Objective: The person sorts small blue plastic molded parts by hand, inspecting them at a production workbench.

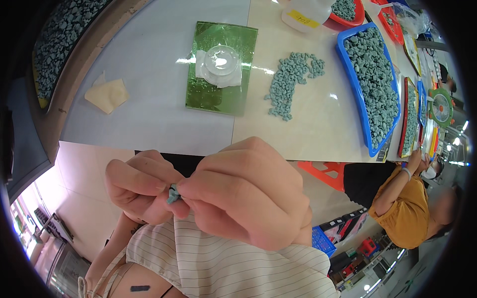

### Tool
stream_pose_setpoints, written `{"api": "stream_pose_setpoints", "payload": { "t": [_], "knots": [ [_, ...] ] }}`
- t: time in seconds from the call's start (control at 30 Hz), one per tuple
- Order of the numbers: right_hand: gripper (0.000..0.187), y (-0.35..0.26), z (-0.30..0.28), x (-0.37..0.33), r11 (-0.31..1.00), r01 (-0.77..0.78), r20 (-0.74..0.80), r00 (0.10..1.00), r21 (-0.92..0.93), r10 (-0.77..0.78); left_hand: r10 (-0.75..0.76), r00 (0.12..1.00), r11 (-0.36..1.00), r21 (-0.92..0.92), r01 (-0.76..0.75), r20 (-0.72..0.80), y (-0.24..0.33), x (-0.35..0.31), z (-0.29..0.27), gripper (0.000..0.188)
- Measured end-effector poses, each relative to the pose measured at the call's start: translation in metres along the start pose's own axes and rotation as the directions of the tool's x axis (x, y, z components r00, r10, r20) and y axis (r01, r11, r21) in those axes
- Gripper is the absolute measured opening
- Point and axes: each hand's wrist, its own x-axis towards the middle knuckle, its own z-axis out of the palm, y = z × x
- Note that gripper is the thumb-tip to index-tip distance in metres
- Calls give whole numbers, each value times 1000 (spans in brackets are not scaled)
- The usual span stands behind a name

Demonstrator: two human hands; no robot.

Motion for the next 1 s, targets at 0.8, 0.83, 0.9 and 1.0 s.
{"api": "stream_pose_setpoints", "payload": {
  "t": [0.8, 0.83, 0.9, 1.0],
  "knots": [
    [24, 5, 0, -4, 996, 60, 10, 998, 69, -61, -384, 894, 828, -343, 443, 230, -4, 4, -5, 19],
    [23, 5, 0, -5, 995, 71, 5, 997, 68, -72, -393, 898, 820, -367, 440, 198, -3, 2, -2, 17],
    [30, 3, -17, -1, 990, 20, -32, 999, -138, -25, -397, 902, 812, -392, 432, 171, 2, 2, -1, 16],
    [20, 32, -53, -5, 802, -366, -536, 841, -472, 69, -566, 797, 203, -901, 383, 211, -5, 3, -7, 19]
  ]
}}
